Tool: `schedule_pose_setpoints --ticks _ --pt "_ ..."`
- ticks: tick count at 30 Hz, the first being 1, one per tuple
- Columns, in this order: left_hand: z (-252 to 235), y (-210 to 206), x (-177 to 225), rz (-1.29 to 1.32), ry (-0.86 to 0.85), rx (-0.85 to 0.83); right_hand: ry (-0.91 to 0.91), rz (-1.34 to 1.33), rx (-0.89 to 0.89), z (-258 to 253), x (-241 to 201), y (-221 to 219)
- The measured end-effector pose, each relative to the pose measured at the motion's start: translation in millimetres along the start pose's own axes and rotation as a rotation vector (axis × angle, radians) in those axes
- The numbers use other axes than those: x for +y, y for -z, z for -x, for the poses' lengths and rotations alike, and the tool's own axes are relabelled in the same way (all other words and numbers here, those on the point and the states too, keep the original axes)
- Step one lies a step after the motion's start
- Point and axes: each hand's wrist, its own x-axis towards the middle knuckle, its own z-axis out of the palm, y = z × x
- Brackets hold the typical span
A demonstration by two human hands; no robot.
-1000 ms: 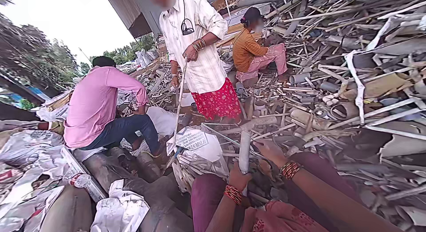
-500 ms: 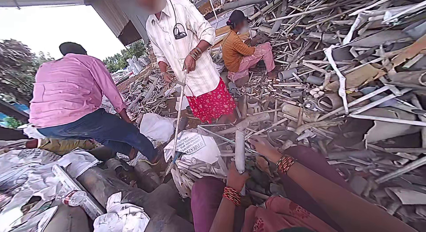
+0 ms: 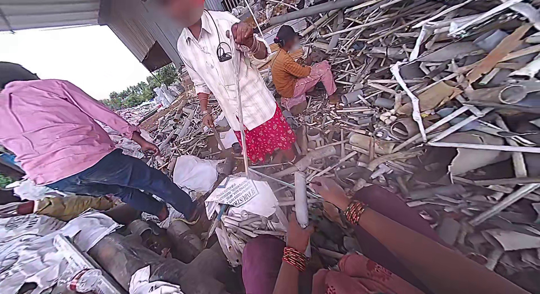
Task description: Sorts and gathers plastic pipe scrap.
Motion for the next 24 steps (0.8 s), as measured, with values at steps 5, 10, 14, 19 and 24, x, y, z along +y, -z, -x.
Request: schedule_pose_setpoints --ticks 5,10,14,19,24 --pt "2.0 0.4 1.5 0.007 -0.008 0.000 0.001 0.133 0.011 4.7 -6.4 3.4" --pt "0.8 0.2 0.7 -0.016 -0.004 0.006 0.011 0.187 0.018 9.9 -10.4 5.5" --pt "-1.1 0.3 0.2 -0.080 0.026 0.013 -0.008 0.220 0.007 13.0 -15.3 6.9" --pt "0.0 -2.5 0.0 -0.073 0.026 0.026 0.009 0.184 0.005 9.8 -10.7 4.0" --pt "0.6 -2.2 2.6 -0.067 0.034 0.025 0.019 0.135 0.026 7.8 -9.3 0.1"
